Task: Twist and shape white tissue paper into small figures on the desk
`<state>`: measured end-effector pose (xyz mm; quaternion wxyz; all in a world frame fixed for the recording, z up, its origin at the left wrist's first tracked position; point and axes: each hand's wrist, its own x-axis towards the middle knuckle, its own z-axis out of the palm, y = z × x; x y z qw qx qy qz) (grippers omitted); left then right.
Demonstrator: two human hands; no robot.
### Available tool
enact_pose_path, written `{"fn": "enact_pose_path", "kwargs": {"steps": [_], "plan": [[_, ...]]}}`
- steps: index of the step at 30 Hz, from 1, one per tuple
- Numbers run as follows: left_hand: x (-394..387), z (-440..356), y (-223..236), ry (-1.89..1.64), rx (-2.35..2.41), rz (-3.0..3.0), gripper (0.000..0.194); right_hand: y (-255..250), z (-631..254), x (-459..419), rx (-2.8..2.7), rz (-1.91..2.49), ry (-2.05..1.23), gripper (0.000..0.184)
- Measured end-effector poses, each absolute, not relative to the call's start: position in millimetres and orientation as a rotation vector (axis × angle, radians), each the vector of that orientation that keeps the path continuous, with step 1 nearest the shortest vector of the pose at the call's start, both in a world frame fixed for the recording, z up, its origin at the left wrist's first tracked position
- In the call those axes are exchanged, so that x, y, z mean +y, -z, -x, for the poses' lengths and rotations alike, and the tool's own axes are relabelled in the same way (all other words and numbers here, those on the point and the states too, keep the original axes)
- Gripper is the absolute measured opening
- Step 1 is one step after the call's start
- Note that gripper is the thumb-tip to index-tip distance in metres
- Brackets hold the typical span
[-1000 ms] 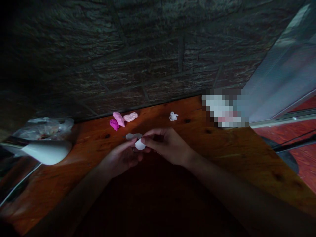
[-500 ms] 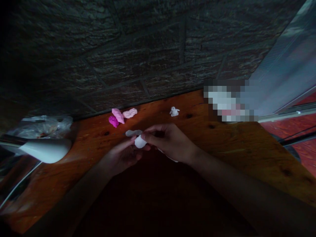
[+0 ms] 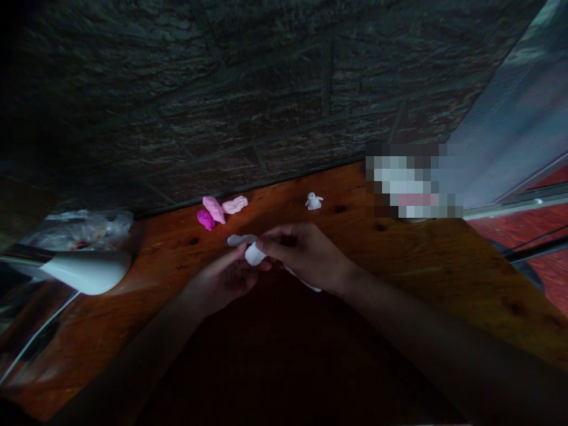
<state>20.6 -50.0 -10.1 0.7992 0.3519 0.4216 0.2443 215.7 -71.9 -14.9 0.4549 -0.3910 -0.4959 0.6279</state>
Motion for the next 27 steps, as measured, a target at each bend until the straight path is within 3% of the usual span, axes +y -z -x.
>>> {"fn": "enact_pose_path", "kwargs": {"steps": [19, 27], "plan": [[-52.0, -20.4, 15.5, -0.537, 0.846, -0.8, 0.027, 13.9, -214.7, -71.8, -1.184, 0.91, -1.596, 0.022], [-52.7, -24.6, 15.8, -0.607, 0.827, -0.887, 0.042, 9.9, -215.4, -71.7, -1.206, 0.942, -1.595, 0.021]]}}
